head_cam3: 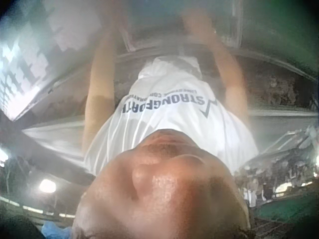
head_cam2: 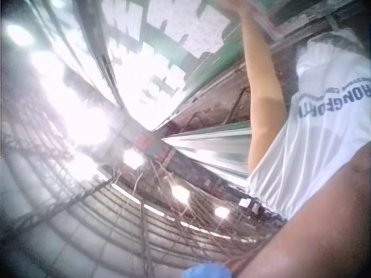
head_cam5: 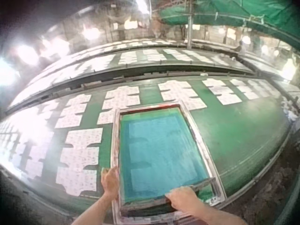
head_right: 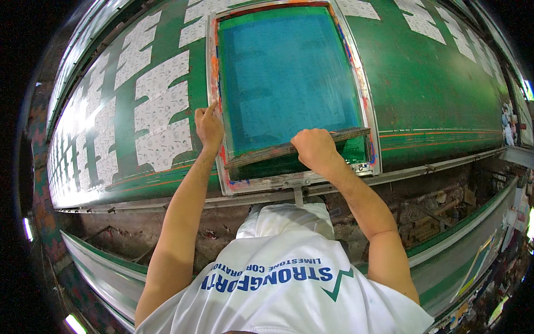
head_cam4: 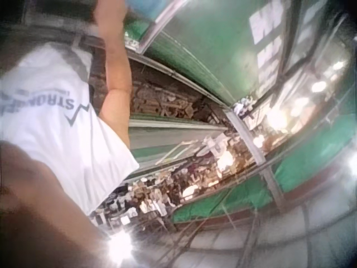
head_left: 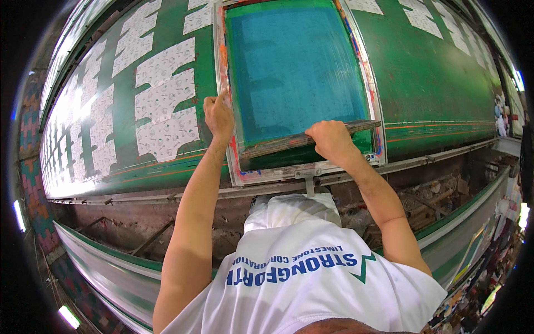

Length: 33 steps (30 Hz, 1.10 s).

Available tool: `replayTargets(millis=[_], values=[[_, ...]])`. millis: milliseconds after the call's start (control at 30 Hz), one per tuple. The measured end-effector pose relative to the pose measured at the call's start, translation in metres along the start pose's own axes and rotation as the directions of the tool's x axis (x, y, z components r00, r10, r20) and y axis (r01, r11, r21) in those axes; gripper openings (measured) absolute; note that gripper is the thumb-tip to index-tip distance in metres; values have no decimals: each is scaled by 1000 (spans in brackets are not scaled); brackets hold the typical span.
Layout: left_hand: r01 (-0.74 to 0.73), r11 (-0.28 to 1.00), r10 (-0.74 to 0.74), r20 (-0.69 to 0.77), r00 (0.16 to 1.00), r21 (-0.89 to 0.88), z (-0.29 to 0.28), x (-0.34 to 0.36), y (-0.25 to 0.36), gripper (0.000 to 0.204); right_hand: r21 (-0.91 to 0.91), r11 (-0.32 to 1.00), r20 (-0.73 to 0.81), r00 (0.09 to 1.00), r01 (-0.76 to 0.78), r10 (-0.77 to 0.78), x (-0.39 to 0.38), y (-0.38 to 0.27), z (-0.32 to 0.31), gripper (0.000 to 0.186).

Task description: The person uses a squeegee to pull teal ink across a screen-printing frame, repeatedly lifting and repositioning the frame. The person then moves the frame to a workbench and continues to pull ink across the screen before setting the frame down.

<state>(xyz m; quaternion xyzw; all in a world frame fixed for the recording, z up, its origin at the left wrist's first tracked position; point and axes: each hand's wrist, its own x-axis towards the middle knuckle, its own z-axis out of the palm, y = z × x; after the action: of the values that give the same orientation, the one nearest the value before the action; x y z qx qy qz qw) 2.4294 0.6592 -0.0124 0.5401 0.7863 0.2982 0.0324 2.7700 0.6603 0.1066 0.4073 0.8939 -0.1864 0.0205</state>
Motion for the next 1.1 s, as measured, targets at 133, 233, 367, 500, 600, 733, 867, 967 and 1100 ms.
replayTargets(millis=[133, 233, 367, 500, 600, 733, 867, 967, 1100], values=[[42, 998, -42, 7, 999, 41, -1, 3, 4, 38, 18, 1000, -41, 999, 24, -23, 38, 22, -18, 6], [16, 1000, -16, 19, 1000, 16, -2, 2, 7, 39, -15, 999, -170, 985, 38, -40, 95, 53, -35, 10], [-23, 998, 23, -6, 1000, 52, -2, 2, 8, 42, -67, 997, -379, 923, 34, -57, 200, 105, -58, 13], [-29, 994, 28, 12, 1000, 105, 0, 1, 8, 47, -149, 989, -486, 869, 25, -95, 295, 155, -76, 14], [-39, 992, 39, 3, 999, 120, 2, 2, 8, 45, -222, 975, -487, 868, -22, -91, 342, 181, -83, 22], [-37, 992, 38, -4, 999, 118, 0, 2, 9, 43, -278, 957, -522, 849, -80, -81, 374, 202, -83, 19], [12, 993, -16, 30, 999, 120, -2, 3, 12, 43, -299, 952, -498, 862, -71, -93, 399, 222, -85, 34], [14, 994, -17, 28, 999, 112, -3, 2, 12, 43, -305, 947, -471, 880, -100, -59, 414, 233, -82, 31], [0, 992, -4, 26, 1000, 123, -1, 3, 10, 43, -279, 958, -513, 853, -64, -92, 422, 239, -79, 14]])
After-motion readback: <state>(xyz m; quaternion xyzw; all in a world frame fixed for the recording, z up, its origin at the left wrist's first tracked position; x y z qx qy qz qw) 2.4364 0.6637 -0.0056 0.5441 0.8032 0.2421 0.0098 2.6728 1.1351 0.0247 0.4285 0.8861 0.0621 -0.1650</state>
